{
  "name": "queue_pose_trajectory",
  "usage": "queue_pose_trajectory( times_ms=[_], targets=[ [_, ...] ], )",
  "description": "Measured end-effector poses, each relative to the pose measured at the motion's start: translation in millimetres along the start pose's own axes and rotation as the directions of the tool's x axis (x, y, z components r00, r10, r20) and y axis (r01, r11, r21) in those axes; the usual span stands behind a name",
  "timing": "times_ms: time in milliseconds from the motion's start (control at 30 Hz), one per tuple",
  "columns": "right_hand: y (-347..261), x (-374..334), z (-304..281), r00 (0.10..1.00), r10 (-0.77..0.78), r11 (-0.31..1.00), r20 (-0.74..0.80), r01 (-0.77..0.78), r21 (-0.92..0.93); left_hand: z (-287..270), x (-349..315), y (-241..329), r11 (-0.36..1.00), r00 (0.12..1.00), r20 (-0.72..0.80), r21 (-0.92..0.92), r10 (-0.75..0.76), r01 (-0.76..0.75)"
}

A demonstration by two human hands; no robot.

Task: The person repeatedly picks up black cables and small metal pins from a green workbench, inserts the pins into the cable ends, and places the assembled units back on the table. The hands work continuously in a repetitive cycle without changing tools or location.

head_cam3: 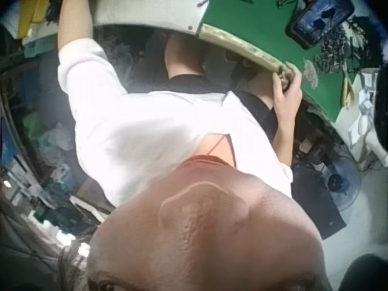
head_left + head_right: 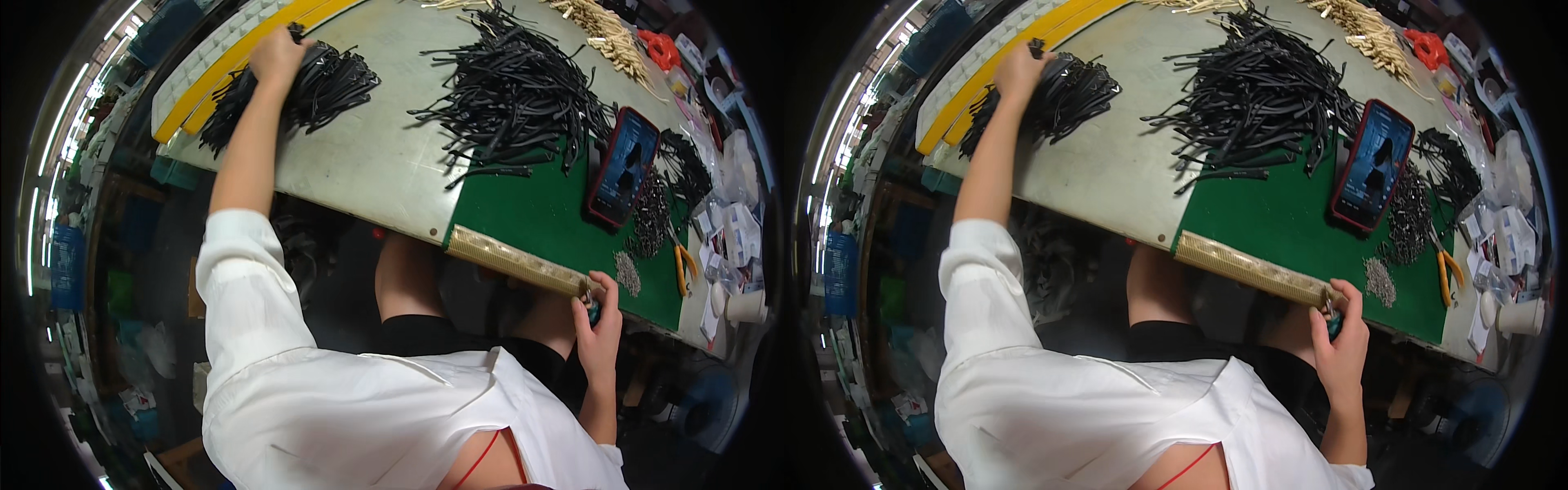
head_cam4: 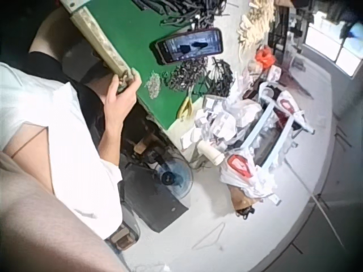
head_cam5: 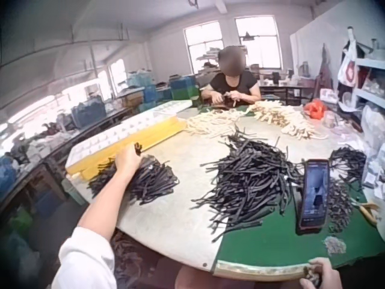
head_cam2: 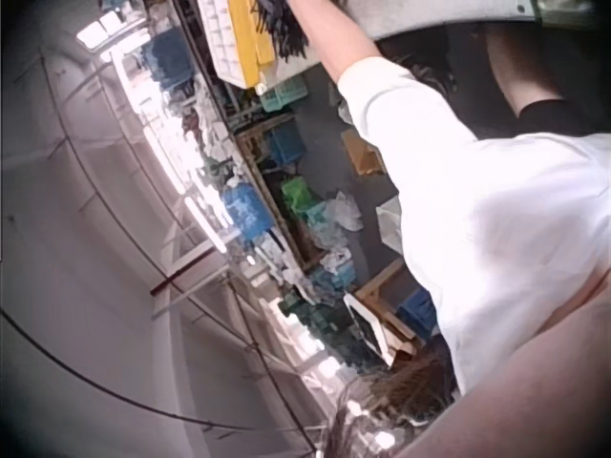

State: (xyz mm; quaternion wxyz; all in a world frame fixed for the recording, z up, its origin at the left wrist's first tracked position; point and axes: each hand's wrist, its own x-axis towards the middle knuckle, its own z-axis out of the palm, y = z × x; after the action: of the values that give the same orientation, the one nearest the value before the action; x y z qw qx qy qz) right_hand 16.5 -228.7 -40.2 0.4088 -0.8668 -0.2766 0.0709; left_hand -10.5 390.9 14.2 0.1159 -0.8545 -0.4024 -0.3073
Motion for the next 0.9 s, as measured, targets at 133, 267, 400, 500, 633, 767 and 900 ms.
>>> queue_pose_trajectory(
  times_ms=[133, 267, 400, 500, 633, 767, 900],
  targets=[
    [-2, -3, 0, 0.991, 0.136, 0.984, 0.014, -0.137, 0.115, 22, 63, -81, 0.981, 0.995, -0.029, 0.167, -0.092, 0.096],
    [0, -3, 1, 0.986, 0.168, 0.980, 0.018, -0.169, 0.107, 67, 76, -106, 0.953, 0.923, 0.255, 0.173, -0.288, 0.250],
    [-7, -1, 0, 0.983, 0.183, 0.976, -0.009, -0.180, 0.125, 108, 86, -113, 0.924, 0.804, 0.456, 0.204, -0.382, 0.323],
    [-6, 3, 0, 0.987, 0.157, 0.975, 0.025, -0.159, 0.157, 119, 100, -169, 0.911, 0.791, 0.454, 0.243, -0.410, 0.333],
    [-5, 3, -7, 0.990, 0.135, 0.966, 0.037, -0.140, 0.216, 64, 83, -104, 0.975, 0.988, -0.127, 0.212, 0.093, -0.065],
    [-4, 4, -13, 0.989, 0.145, 0.967, -0.010, -0.139, 0.213, -65, -85, 139, 0.591, 0.755, -0.072, -0.576, 0.652, -0.565],
    [-10, 4, -23, 0.996, 0.084, 0.979, 0.002, -0.083, 0.187, -85, -208, 220, 0.468, 0.541, 0.017, -0.524, 0.841, -0.711]
  ],
)
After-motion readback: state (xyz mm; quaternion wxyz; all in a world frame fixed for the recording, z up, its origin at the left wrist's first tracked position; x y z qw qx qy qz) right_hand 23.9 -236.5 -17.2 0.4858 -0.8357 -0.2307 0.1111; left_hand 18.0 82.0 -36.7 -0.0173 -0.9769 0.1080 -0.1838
